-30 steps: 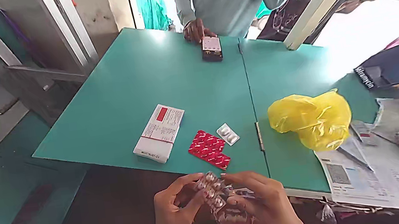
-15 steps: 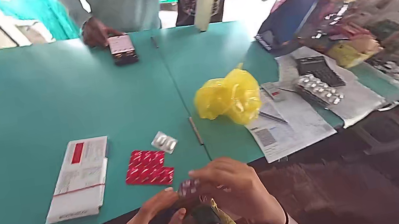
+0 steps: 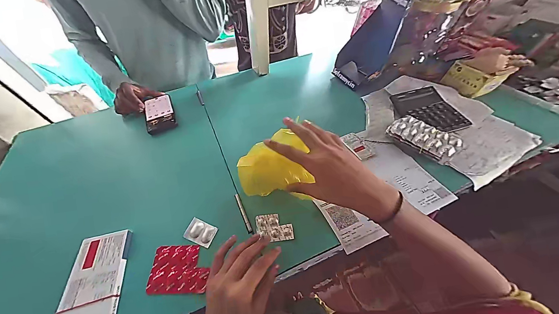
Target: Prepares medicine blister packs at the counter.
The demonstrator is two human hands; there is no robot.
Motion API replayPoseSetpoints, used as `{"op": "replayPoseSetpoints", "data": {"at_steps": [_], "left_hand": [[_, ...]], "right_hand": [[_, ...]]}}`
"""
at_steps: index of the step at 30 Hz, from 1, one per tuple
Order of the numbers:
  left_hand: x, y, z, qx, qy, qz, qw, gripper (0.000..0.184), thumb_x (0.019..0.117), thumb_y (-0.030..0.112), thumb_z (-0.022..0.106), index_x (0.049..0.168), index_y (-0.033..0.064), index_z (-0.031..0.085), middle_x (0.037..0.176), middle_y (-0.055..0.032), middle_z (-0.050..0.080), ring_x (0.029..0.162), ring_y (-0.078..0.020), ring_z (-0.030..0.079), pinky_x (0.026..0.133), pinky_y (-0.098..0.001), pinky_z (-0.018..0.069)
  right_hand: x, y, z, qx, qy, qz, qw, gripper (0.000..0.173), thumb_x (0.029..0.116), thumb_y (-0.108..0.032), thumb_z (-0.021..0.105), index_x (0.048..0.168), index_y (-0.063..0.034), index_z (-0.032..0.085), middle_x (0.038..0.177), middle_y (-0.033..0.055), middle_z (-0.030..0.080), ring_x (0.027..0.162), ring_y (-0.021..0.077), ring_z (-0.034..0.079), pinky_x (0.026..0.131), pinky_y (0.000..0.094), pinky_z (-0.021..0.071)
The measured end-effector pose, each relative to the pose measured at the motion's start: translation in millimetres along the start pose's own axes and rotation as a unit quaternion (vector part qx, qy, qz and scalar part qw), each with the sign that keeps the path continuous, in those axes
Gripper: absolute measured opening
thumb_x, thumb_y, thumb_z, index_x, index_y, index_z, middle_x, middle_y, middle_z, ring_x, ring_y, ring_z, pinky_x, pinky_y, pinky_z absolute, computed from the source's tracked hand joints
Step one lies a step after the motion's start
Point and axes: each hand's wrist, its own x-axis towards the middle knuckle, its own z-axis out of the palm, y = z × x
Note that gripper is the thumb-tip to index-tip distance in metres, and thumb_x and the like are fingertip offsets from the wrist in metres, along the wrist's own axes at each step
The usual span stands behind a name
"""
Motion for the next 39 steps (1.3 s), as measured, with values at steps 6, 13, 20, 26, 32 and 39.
{"op": "replayPoseSetpoints", "data": {"at_steps": [6,13,20,26,32,39], "left_hand": [[5.5,4.0,13.1,0.070,-0.048,0.020,0.996,0.036,0.1039,0.041,0.051,0.118,0.0173,0.075,0.128,-0.0051,0.071,0.127,-0.0220,0.063,0.115,-0.0478,0.0388],[1.6,7.1,9.7,0.075,-0.068,0.043,0.994,0.030,0.0990,0.037,0.062,0.116,0.0160,0.075,0.128,-0.0042,0.071,0.127,-0.0198,0.063,0.117,-0.0435,0.0380],[-1.1,3.2,8.7,0.015,-0.031,0.043,0.998,0.029,0.1012,0.038,0.059,0.114,0.0171,0.076,0.128,-0.0041,0.071,0.130,-0.0194,0.059,0.119,-0.0432,0.0360],[-0.7,-1.8,5.8,0.025,-0.067,0.015,0.997,0.042,0.1024,0.050,0.053,0.120,0.0165,0.072,0.131,-0.0079,0.069,0.134,-0.0212,0.055,0.118,-0.0409,0.0327],[2.6,-3.5,2.1,0.055,-0.145,0.042,0.987,0.048,0.1008,0.048,0.058,0.121,0.0078,0.072,0.131,-0.0189,0.068,0.131,-0.0337,0.057,0.117,-0.0469,0.0305],[1.5,-4.5,6.2,0.083,-0.123,0.064,0.987,0.046,0.0993,0.051,0.058,0.123,0.0135,0.071,0.133,-0.0165,0.066,0.136,-0.0279,0.053,0.119,-0.0436,0.0244]], "right_hand": [[32.3,23.0,11.5,0.012,-0.084,-0.081,0.993,0.041,0.0926,0.000,0.067,0.124,-0.0242,0.075,0.107,0.0146,0.074,0.089,0.0410,0.071,0.069,0.0611,0.0555],[71.2,94.8,-27.5,-0.070,0.005,0.118,0.990,0.042,0.1018,-0.009,0.055,0.142,-0.0166,0.062,0.133,0.0342,0.059,0.120,0.0639,0.053,0.084,0.0827,0.0387],[0.7,58.9,-44.9,-0.055,0.085,0.082,0.991,0.031,0.1008,-0.020,0.064,0.126,-0.0026,0.071,0.127,0.0263,0.067,0.116,0.0510,0.063,0.094,0.0729,0.0431],[-131.9,22.6,-44.8,0.013,0.202,0.203,0.958,0.028,0.0986,-0.030,0.061,0.106,-0.0114,0.081,0.104,0.0058,0.079,0.099,0.0187,0.073,0.089,0.0419,0.0551],[-227.2,46.2,-68.8,-0.031,0.078,0.575,0.814,0.024,0.1029,-0.017,0.060,0.113,-0.0029,0.076,0.106,0.0226,0.075,0.102,0.0428,0.070,0.089,0.0662,0.0485],[-229.4,54.9,7.9,0.155,-0.147,0.462,0.861,0.037,0.1049,-0.015,0.052,0.140,-0.0085,0.063,0.137,0.0176,0.064,0.123,0.0373,0.063,0.103,0.0605,0.0470]]}}
